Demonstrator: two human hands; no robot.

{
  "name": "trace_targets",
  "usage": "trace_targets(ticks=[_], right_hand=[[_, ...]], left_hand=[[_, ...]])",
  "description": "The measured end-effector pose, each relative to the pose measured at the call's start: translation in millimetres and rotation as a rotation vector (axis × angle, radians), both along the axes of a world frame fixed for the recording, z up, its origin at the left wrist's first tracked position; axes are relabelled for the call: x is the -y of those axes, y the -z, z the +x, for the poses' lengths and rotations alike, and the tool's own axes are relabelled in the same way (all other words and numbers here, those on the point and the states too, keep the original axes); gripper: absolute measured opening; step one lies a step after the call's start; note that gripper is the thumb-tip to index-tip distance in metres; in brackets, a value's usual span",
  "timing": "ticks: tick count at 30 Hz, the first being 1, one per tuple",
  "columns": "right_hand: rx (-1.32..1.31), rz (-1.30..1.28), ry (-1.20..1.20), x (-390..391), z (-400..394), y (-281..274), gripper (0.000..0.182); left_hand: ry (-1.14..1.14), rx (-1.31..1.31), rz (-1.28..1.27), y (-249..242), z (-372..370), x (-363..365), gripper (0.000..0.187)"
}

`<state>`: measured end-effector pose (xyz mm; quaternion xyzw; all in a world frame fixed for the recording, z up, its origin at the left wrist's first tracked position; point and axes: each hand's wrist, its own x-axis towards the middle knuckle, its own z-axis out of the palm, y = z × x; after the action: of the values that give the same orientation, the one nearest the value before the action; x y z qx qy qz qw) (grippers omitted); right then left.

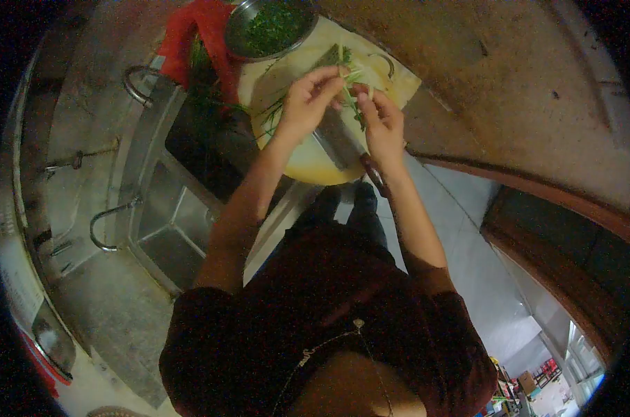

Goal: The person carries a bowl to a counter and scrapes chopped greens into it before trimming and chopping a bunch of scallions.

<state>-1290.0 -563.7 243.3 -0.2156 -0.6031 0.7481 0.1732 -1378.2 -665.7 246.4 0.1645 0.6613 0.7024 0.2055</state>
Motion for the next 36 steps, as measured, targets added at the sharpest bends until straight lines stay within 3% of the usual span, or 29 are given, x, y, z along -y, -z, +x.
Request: trace_targets(ticks=[5,8,13,17,21,22,24,26,36], right_hand=[[-0.047,-0.002,-0.126,-2,-2,-6,0.021],[0.056,-0.020,-0.187,-8,2,-6,0.019],[0.044,-0.319,-0.264,-13,5,-5,0.015],[0.059,-0.325,-0.292,-15,8,-2,0.015],[0.076,-0.380,-0.299,-14,12,-5,0.016],[0.069,-0.407,-0.298,-14,12,-6,0.016],[0.058,-0.410,-0.285,-14,12,0,0.016],[0.047,-0.413,-0.274,-13,12,2,0.016],[0.096,-0.277,-0.311,-16,18,-4,0.015]], left_hand=[[0.054,-0.062,-0.100,-3,7,2,0.024],[0.100,-0.053,-0.114,-8,4,5,0.023],[0.154,-0.124,-0.201,-8,-2,10,0.021],[0.153,-0.304,-0.294,-4,-7,14,0.020],[0.098,-0.300,-0.255,-5,-5,14,0.017],[0.118,-0.167,-0.219,-1,-6,13,0.016],[0.138,-0.033,-0.183,2,-3,11,0.015],[0.059,-0.223,-0.118,5,7,6,0.013],[0.013,-0.308,-0.215,-9,1,11,0.012]])
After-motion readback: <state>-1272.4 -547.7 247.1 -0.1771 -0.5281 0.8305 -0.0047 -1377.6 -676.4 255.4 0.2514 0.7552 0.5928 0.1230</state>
